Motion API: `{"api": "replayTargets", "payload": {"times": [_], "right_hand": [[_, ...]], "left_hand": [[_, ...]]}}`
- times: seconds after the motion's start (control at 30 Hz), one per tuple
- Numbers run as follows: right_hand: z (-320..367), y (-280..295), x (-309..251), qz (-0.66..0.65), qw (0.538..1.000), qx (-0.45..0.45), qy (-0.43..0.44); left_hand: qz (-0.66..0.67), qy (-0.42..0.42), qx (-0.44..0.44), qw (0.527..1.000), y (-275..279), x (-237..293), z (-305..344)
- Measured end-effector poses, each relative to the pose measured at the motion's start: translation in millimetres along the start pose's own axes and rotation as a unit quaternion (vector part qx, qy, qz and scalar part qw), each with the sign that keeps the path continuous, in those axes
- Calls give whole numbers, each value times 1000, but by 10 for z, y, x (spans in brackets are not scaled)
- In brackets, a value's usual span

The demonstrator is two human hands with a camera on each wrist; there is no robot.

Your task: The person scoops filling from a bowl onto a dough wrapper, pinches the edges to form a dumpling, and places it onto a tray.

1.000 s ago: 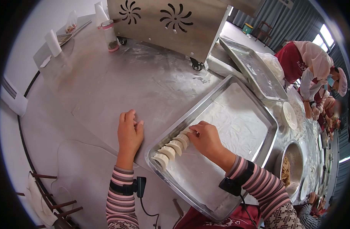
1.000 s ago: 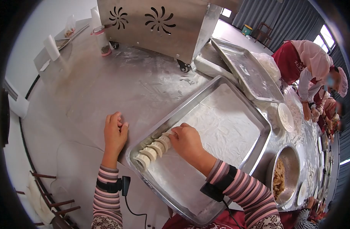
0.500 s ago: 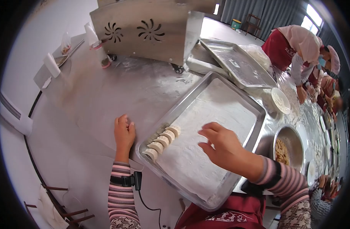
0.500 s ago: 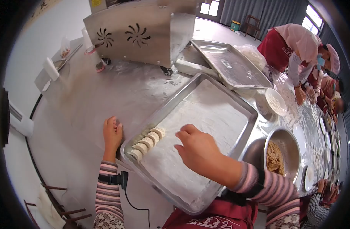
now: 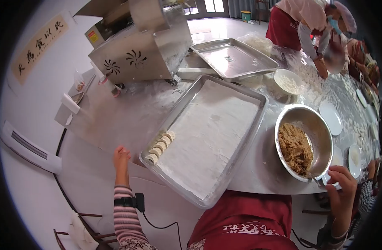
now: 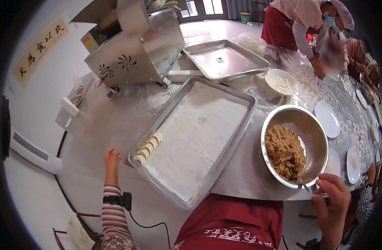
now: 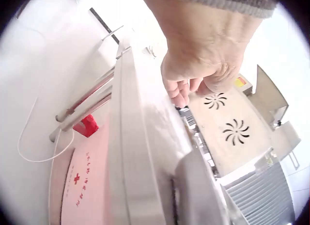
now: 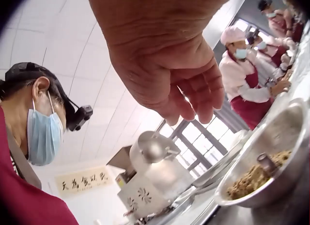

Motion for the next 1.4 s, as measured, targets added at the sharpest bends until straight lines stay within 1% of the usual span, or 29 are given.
{"api": "replayTargets", "payload": {"times": [0.03, 0.07, 0.1, 0.13, 0.17, 0.2, 0.23, 0.27, 0.33, 0.37, 0.43, 0.47, 0.5, 0.53, 0.63, 0.67, 0.73, 0.77, 0.8, 0.87, 0.9, 0.97, 1.0, 1.07, 1.1, 1.17, 1.23, 1.3, 1.4], "right_hand": [[121, 93, 219, -8, 1000, 0, -7], [242, 235, 444, -15, 999, 38, -26], [365, 356, 651, -23, 996, 76, -46], [482, 393, 834, -31, 995, 76, -54], [592, 455, 1062, -79, 987, 110, -87], [682, 503, 1244, -125, 974, 144, -121], [736, 518, 1311, -135, 973, 153, -112], [796, 519, 1420, -138, 971, 158, -117], [971, 503, 1683, -153, 965, 157, -144], [1008, 487, 1712, -144, 962, 167, -164], [1044, 490, 1647, -109, 956, 191, -195], [1118, 462, 1715, -109, 951, 204, -203], [1165, 429, 1780, -123, 944, 199, -234], [1212, 403, 1831, -125, 946, 199, -222], [1320, 290, 2044, -161, 933, 194, -258], [1328, 297, 2116, -152, 930, 206, -264], [1260, 323, 2218, -110, 937, 230, -239], [1202, 365, 2258, -50, 943, 246, -220], [1139, 364, 2362, -50, 941, 249, -223], [1013, 432, 2528, 31, 932, 296, -206], [939, 430, 2667, 33, 931, 298, -209], [804, 442, 2935, 116, 917, 295, -241], [732, 445, 3033, 117, 917, 296, -242], [611, 408, 3239, 203, 898, 240, -309], [565, 419, 3256, 205, 898, 240, -308], [492, 382, 3327, 251, 887, 187, -340], [463, 356, 3368, 264, 886, 180, -337], [440, 330, 3356, 278, 884, 173, -334], [423, 335, 3329, 284, 879, 174, -342]], "left_hand": [[17, -3, 29, 999, 37, 185, 188], [8, -7, 26, 1000, -7, 383, 352], [16, -37, 33, 999, -50, 625, 523], [24, -68, 40, 997, -108, 864, 712], [18, -74, 38, 996, -247, 1071, 899], [25, -114, 18, 993, -473, 1340, 1097], [32, -153, -5, 988, -717, 1593, 1318], [30, -158, -11, 987, -971, 1789, 1560], [72, -199, -118, 970, -1639, 2193, 2081], [87, -197, -147, 966, -1892, 2299, 2289], [128, -231, -272, 925, -2500, 2478, 2858], [145, -196, -304, 921, -2746, 2496, 3075], [162, -193, -351, 902, -2985, 2528, 3290], [178, -192, -392, 882, -3195, 2555, 3483], [186, -157, -515, 822, -3680, 2571, 4023], [195, -147, -546, 801, -3776, 2566, 4174], [184, -118, -608, 764, -3899, 2518, 4410], [187, -111, -625, 750, -3939, 2500, 4487], [186, -111, -628, 747, -3953, 2490, 4521], [185, -71, -638, 744, -3992, 2405, 4556], [179, -48, -634, 751, -4004, 2342, 4542], [168, -25, -635, 753, -4022, 2233, 4507], [157, -4, -633, 758, -4033, 2168, 4488], [152, -5, -634, 758, -4031, 2127, 4478], [146, -7, -633, 760, -4037, 2117, 4465], [146, -2, -635, 759, -4044, 2116, 4462], [146, 4, -636, 758, -4042, 2125, 4466], [144, 42, -645, 749, -4058, 2114, 4501], [151, 42, -652, 742, -4068, 2121, 4521]]}}
Point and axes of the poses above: each hand's wrist, its own z-axis away from the middle knuckle, its own y-axis out of the back of the hand, x = y × z, the point moved 8 cm from there along -z, towards the middle knuckle, and after that the axes turned 5 degrees about -y, right-handed, at the moved point
